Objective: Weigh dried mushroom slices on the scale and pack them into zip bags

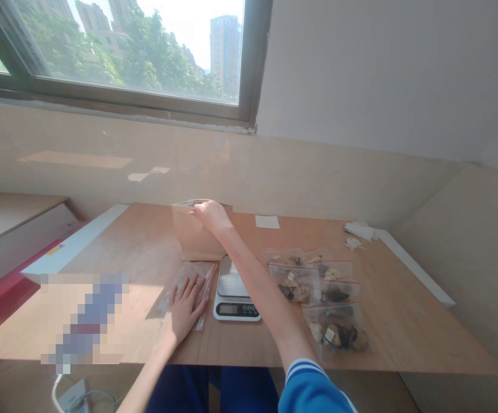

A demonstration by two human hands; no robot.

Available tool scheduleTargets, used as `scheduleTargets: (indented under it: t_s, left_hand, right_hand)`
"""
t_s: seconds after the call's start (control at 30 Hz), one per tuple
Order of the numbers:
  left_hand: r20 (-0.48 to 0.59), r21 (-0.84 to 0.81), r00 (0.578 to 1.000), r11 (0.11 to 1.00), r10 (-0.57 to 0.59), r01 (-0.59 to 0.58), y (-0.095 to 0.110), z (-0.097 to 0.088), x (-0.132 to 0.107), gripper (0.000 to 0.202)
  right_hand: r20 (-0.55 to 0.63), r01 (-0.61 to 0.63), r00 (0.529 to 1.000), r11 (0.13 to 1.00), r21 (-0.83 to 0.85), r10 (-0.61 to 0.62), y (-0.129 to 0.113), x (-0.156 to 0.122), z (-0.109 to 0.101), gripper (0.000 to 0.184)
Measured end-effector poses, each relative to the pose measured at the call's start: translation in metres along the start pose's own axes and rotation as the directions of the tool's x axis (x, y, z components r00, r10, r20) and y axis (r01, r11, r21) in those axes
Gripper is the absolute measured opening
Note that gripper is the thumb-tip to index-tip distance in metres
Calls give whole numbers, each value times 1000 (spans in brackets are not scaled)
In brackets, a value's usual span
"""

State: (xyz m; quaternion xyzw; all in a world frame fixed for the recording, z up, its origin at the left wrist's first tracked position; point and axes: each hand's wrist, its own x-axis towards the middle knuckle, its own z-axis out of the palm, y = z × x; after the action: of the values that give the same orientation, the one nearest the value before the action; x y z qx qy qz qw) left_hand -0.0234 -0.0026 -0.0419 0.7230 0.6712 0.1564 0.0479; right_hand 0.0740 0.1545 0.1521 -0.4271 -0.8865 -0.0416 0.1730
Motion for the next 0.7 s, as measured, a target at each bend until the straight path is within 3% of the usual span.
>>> scheduleTargets:
  t_s: [0.1,0.2,0.27,0.3,0.37,0.4,0.43,0.57,0.7]
  left_hand:
    - [-40,1,999,1000,27,-27,-2,1,-1,47]
    - [-74,-4,996,999,52,-53,-5,2,-2,45]
    - [-82,-5,995,999,51,-52,-5,2,-3,43]
    - [-82,-1,996,999,45,-45,-5,1,-3,42]
    - [-73,15,997,1000,23,-22,-4,0,-3,41]
    - [-65,24,998,1000,11,-10,-3,-1,-3,42]
    - [-56,33,998,999,1,1,-3,-3,-3,42]
    - [-6,63,1000,998,-19,19,2,-7,-1,42]
    - [10,96,1000,995,-19,18,9,-9,2,42]
  right_hand:
    - [-146,-21,989,998,51,29,2,-14,-5,22]
    - [-332,-57,937,984,170,111,14,-43,-8,25]
    - [-346,-115,917,964,241,197,32,-72,-5,25]
    - [-286,-159,930,954,256,232,44,-89,-2,28]
    - [-40,-312,945,930,192,325,70,-126,6,32]
    - [105,-406,912,908,99,397,82,-145,11,33]
    - [163,-445,887,894,56,431,93,-164,15,31]
    - [242,-550,801,832,-66,548,118,-223,25,29]
    - [239,-577,773,808,-122,588,125,-245,26,29]
